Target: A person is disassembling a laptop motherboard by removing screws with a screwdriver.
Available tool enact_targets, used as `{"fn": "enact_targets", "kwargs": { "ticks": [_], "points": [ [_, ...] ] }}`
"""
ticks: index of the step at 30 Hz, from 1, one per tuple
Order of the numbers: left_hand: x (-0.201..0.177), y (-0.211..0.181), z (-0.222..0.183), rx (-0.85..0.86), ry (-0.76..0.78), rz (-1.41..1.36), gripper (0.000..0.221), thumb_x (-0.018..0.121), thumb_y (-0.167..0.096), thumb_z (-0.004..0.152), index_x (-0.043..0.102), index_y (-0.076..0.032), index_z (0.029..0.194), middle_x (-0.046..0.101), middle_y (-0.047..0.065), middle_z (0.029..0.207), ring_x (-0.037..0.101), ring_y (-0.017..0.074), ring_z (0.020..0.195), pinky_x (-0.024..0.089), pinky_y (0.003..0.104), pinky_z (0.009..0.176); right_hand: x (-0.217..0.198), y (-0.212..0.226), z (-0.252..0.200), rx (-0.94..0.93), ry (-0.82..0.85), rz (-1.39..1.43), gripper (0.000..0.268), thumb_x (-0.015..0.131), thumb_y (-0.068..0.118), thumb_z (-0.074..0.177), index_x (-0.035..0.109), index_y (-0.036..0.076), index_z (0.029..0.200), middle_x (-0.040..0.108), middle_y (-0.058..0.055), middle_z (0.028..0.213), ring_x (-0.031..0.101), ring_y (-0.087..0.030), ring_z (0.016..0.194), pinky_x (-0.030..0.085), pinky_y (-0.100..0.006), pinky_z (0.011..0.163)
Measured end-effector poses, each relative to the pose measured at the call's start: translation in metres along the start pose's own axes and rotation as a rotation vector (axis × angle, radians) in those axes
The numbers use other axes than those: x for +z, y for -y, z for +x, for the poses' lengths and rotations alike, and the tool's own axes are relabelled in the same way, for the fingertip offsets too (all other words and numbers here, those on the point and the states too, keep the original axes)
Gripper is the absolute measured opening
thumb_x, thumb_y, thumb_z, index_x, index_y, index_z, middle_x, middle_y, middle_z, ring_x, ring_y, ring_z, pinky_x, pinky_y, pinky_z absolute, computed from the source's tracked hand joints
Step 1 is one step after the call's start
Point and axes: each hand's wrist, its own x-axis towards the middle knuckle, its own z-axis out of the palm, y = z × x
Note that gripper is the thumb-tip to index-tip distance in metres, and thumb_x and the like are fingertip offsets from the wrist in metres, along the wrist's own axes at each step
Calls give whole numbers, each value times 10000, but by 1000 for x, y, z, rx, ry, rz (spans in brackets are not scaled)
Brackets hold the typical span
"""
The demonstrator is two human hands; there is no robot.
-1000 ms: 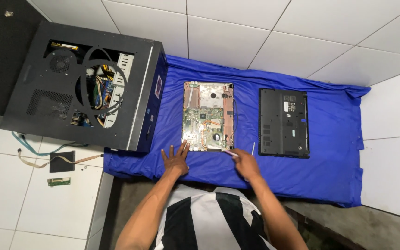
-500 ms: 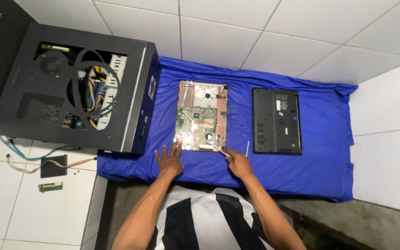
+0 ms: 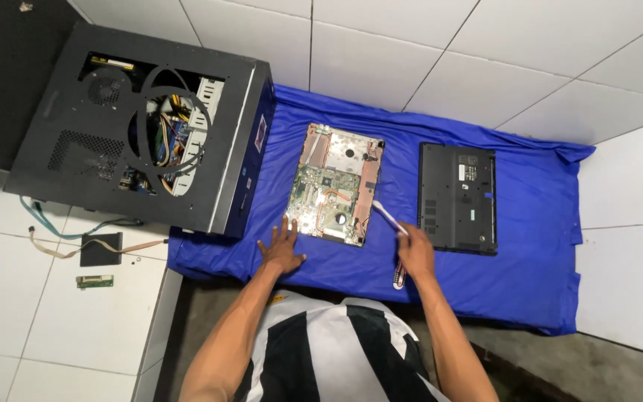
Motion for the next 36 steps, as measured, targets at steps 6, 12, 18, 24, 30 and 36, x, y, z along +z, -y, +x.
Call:
{"fn": "enact_targets", "kwargs": {
  "ticks": [6,12,18,24,30,36],
  "points": [
    [14,-1,19,63,50,84,1036,623,-673,868,97,-244,1651,-61,42,1727,20,335,1583,95,736,1179,19,15,7,-35,2,58,394,501,2,989,668,149,1315,707,-264,1095,661,-471,1111,520,-555,1000],
    [11,-20,-12,83,111,49,1033,598,-650,887,53,-232,1659,-119,74,1723,-33,340,1585,20,720,1194,34,12,27,50,102,132,407,499,79,1012,653,326,1296,745,-155,1011,682,-418,1079,509,-521,996],
    [19,-14,-8,72,105,72,943,593,-508,963,3,-266,1658,-162,51,1717,-53,320,1585,-12,730,1183,25,2,34,121,135,151,365,527,141,997,706,366,1221,758,-86,933,701,-343,1001,514,-484,946],
    [17,-19,-13,57,132,120,958,597,-437,978,-60,-261,1651,-219,74,1701,-107,322,1575,-57,730,1171,14,7,45,128,89,218,407,461,88,1024,652,273,1332,739,-186,1004,689,-390,1022,517,-510,947],
    [13,-18,-17,72,136,124,940,586,-402,994,-69,-255,1652,-225,83,1698,-106,330,1575,-65,728,1171,32,64,15,102,291,-78,380,498,113,967,509,184,1340,754,-256,1010,727,-427,1047,549,-549,951],
    [15,-19,-19,72,108,106,941,604,-385,989,-48,-255,1655,-193,81,1709,-83,327,1581,-55,726,1175,47,83,3,98,277,71,280,439,187,1009,459,94,1272,771,-122,707,764,-374,913,560,-508,888]
  ]
}}
